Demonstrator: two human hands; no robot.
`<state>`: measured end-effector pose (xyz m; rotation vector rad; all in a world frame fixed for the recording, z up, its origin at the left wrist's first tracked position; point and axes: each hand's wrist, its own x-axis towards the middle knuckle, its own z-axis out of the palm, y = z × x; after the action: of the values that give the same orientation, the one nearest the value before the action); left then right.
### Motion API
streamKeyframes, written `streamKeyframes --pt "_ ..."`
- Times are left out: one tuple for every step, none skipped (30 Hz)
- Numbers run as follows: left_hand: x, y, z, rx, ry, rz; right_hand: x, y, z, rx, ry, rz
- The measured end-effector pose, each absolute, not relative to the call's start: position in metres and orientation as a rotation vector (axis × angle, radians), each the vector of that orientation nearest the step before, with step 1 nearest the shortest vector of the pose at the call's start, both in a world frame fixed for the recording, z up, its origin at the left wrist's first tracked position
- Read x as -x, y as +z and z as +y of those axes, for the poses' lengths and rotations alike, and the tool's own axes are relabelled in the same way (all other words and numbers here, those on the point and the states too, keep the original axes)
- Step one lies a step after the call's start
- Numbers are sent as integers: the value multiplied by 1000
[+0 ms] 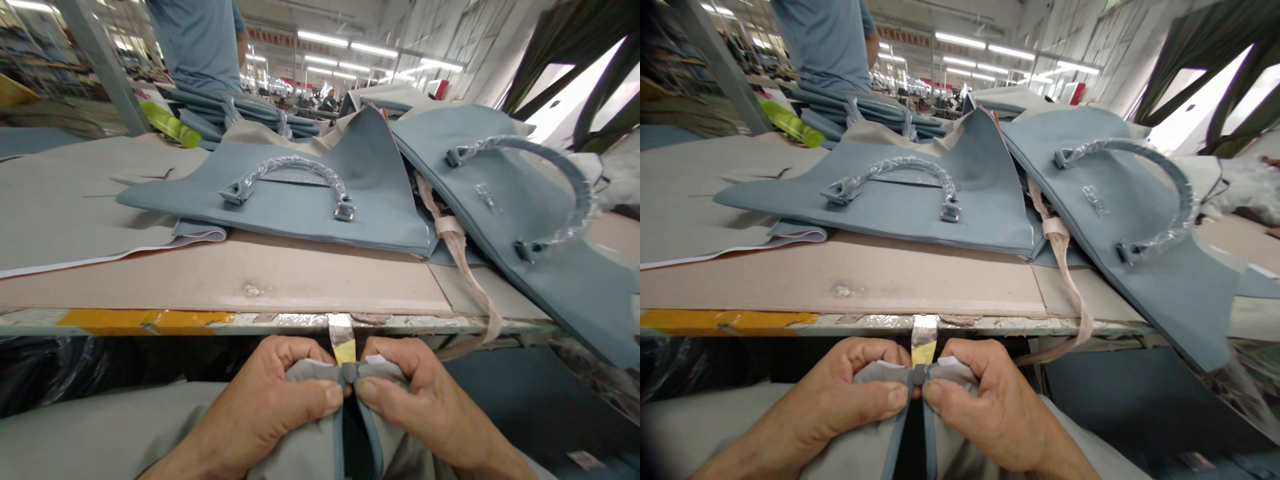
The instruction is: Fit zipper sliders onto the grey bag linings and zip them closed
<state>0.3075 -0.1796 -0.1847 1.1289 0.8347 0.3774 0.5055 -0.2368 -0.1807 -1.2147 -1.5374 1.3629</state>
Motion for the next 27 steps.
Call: streamKeyframes --pt "-307 -185 -180 -1130 378 839 -506 -181 -237 1220 1369 -1533" --pt "-307 -186 -181 -1128 377 844 -506 -181 -237 1226 1377 -1526" --pt "-306 -186 -181 -1128 374 846 -506 -181 -237 1231 1384 -1522" --pt "-306 -187 -182 -1125 370 852 -506 -182 -237 1236 1389 -1520" --pt "-306 -187 -182 -1119 366 859 -506 -182 -237 1239 1391 -1522" --pt "-306 -188 -182 -1113 361 863 -506 -183 -237 1239 1387 -1524" --pt "-307 -188 -182 -1108 360 863 -506 -183 -237 1236 1378 -1527" --pt "-307 -188 -182 -1109 364 861 -506 -183 -237 1236 1369 -1525" --pt "-307 -188 -181 -1112 370 860 -506 -183 -237 1233 1364 -1522" --pt "-307 -187 -181 -1117 371 860 -506 -182 -237 1230 1362 -1518" --pt "-308 -187 -181 -1121 370 860 -506 -182 -237 1228 1362 -1517" --pt "-308 -186 -181 -1125 368 864 -506 -182 -237 1226 1361 -1515" --pt "-308 -186 -181 -1124 364 872 -506 -182 -237 1222 1364 -1512" --pt "-308 -186 -181 -1124 361 880 -506 -181 -237 1216 1367 -1508" --pt "-308 -186 -180 -1126 361 884 -506 -181 -237 1209 1370 -1502" --pt "-308 -186 -180 -1127 365 886 -505 -181 -237 1204 1373 -1497" --pt "-308 -186 -180 -1128 373 884 -505 -181 -236 1198 1373 -1495" --pt "-308 -186 -181 -1123 381 877 -505 -181 -236 1196 1371 -1497" --pt "-308 -186 -181 -1112 389 866 -505 -181 -236 1195 1366 -1499" --pt "-309 -186 -181 -1093 394 854 -505 -181 -235 1196 1362 -1503" --pt "-309 -187 -181 -1070 399 846 -504 -181 -235 1196 1360 -1507" --pt "-309 -187 -182 -1053 403 840 -504 -180 -234 1197 1364 -1508" --pt "-309 -187 -182 -1042 402 835 -504 -180 -234 1202 1370 -1505" --pt "-309 -188 -182 -1035 404 834 -504 -180 -234 1206 1376 -1502" --pt "-309 -188 -182 -1034 408 832 -504 -180 -234 1213 1381 -1502" --pt "-308 -188 -183 -1035 412 831 -504 -180 -234 1218 1384 -1503" --pt "-308 -188 -183 -1036 414 830 -505 -180 -234 1222 1385 -1504"
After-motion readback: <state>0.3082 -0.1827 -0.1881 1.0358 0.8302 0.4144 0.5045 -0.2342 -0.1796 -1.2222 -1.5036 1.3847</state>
